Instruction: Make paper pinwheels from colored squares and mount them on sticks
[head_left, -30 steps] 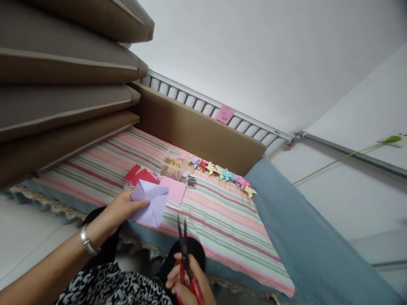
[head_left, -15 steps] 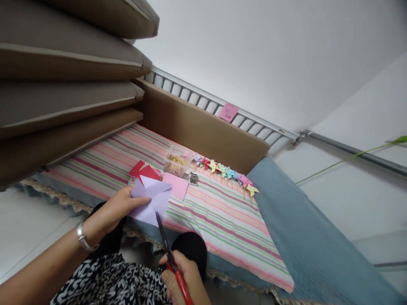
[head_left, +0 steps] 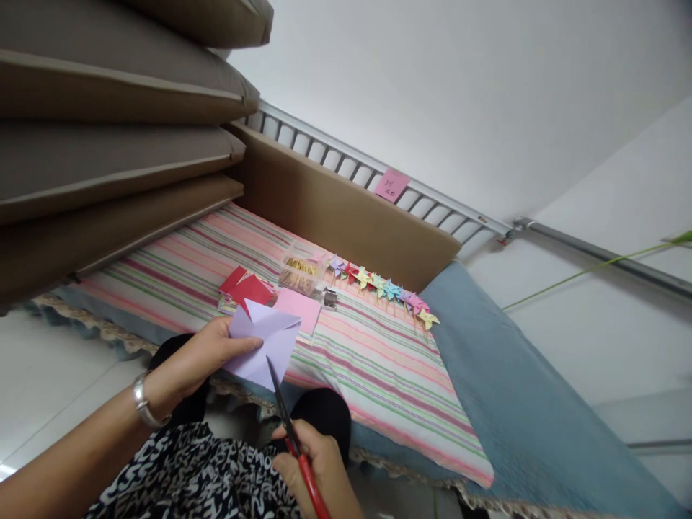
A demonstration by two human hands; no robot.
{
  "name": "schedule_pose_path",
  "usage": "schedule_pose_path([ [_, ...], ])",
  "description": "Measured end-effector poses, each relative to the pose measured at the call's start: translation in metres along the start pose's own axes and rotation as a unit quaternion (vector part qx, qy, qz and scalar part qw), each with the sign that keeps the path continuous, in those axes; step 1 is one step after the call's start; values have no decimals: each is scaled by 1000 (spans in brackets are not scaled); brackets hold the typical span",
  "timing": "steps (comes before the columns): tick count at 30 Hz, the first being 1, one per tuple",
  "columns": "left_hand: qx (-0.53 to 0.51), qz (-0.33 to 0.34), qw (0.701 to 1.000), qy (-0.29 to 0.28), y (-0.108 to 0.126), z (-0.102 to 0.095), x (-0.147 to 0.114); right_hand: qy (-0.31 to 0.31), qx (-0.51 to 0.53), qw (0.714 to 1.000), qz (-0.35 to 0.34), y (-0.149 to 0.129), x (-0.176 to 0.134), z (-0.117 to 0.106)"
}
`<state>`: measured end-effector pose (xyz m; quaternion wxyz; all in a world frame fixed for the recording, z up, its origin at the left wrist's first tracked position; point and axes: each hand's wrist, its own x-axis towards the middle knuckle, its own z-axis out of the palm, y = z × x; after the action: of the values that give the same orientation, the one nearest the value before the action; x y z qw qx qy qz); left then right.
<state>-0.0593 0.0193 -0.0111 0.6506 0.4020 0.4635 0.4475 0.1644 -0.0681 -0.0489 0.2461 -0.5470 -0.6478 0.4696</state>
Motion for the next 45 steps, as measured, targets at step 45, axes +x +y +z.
schedule_pose_path([
  [45,91,-25,995,-45,3,-7,10,135,39,990,-6,31,2,-39],
])
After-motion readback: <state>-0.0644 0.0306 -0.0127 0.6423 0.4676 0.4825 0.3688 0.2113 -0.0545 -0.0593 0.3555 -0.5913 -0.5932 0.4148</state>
